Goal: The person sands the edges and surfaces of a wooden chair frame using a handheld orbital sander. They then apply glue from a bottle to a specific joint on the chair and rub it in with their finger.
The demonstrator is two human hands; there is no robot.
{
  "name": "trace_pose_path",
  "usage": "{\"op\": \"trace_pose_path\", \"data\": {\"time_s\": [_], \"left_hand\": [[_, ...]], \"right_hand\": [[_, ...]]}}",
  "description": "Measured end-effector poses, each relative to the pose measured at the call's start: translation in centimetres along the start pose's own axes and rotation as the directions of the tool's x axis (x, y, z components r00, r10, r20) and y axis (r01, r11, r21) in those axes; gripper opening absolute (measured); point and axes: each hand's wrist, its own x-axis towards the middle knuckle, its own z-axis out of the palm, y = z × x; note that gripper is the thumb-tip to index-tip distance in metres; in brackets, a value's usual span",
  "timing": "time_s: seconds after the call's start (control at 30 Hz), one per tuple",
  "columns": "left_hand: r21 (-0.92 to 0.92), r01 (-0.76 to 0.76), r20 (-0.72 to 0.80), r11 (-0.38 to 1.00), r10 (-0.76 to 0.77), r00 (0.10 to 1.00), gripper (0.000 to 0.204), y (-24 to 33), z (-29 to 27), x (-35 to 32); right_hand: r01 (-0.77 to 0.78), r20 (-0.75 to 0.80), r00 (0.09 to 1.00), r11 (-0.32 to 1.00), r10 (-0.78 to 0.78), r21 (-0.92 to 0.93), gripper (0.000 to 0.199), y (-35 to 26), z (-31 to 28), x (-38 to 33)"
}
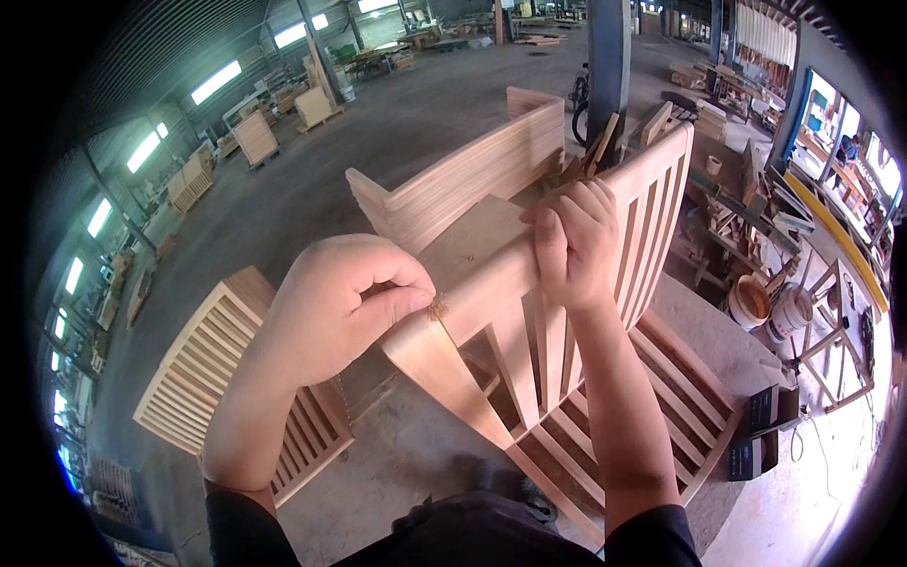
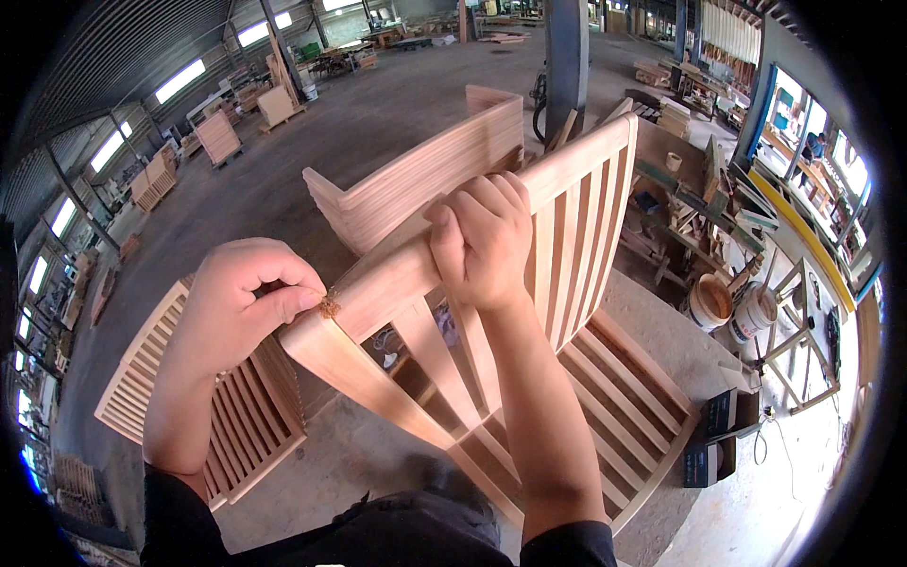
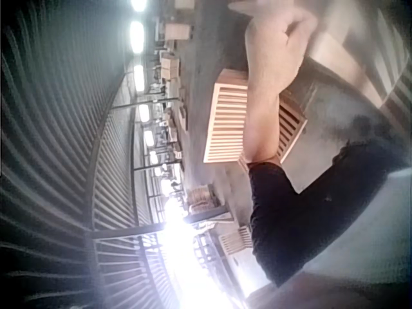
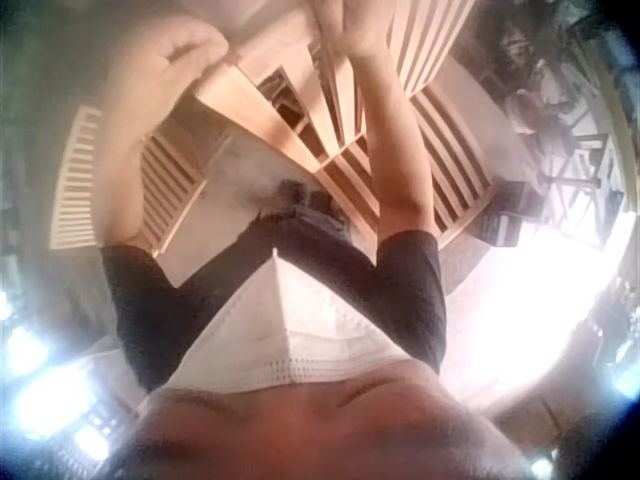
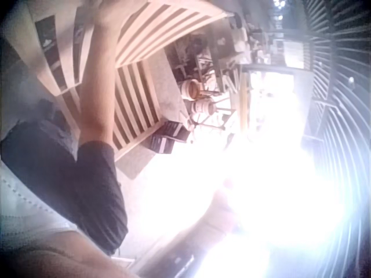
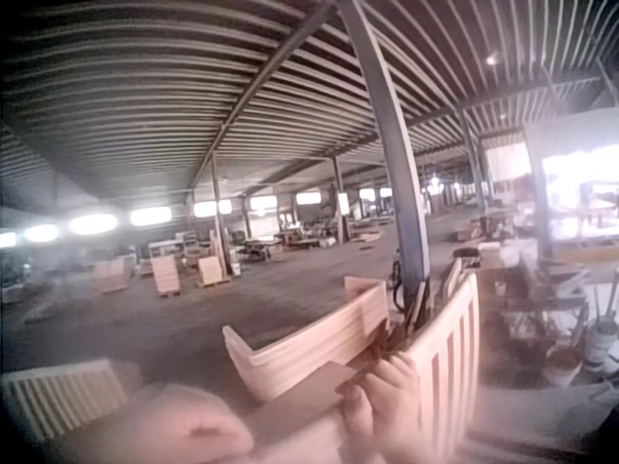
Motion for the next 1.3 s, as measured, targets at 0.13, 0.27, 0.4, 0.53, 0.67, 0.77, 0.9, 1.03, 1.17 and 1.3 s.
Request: {"op": "trace_pose_path", "data": {"time_s": [0.13,0.27,0.4,0.53,0.67,0.77,0.9,1.03,1.17,1.3], "left_hand": [[0.055,-0.071,-0.025,0.996,0.072,0.997,0.004,-0.1,0.0,-0.1],[0.040,-0.049,-0.018,0.998,0.050,0.999,0.004,0.1,-0.2,0.1],[-0.236,0.129,0.013,0.963,-0.130,0.991,0.005,-1.2,-0.3,-0.1],[-0.389,0.263,-0.061,0.883,-0.309,0.949,0.006,-7.5,2.1,-0.6],[-0.242,0.439,-0.017,0.865,-0.456,0.890,0.020,-16.6,9.9,-5.2],[-0.231,0.382,-0.070,0.895,-0.407,0.911,0.023,-26.7,19.9,-9.6],[-0.205,0.443,-0.061,0.873,-0.463,0.884,0.023,-29.7,27.5,-11.3],[-0.329,0.617,0.214,0.714,-0.580,0.786,0.023,-29.8,28.7,-13.0],[-0.661,0.485,0.089,0.573,-0.581,0.809,0.040,-28.6,27.0,-12.6],[-0.835,0.084,-0.221,0.544,-0.472,0.853,0.054,-17.7,16.7,-8.3]], "right_hand": [[-0.022,0.012,1.000,1.000,0.022,-0.001,0.019,-0.3,-0.1,0.1],[-0.023,0.004,1.000,1.000,0.023,-0.008,0.019,-0.2,0.1,0.2],[0.004,0.015,1.000,1.000,-0.004,-0.005,0.020,-0.2,0.3,0.1],[-0.006,0.044,0.999,0.999,0.008,-0.046,0.024,0.5,0.2,-0.4],[0.004,0.048,0.999,1.000,-0.004,-0.010,0.031,0.5,0.5,-0.4],[0.016,0.045,0.999,1.000,-0.017,0.020,0.038,0.4,1.1,-0.2],[-0.044,0.060,0.997,0.999,0.044,-0.003,0.037,-0.1,0.7,-0.6],[-0.068,0.092,0.993,0.997,0.070,-0.021,0.038,-0.2,0.5,-0.7],[-0.071,0.077,0.994,0.997,0.074,-0.039,0.037,-0.3,0.8,-0.5],[-0.031,0.062,0.997,0.999,0.033,-0.041,0.032,0.1,0.3,-0.4]]}}
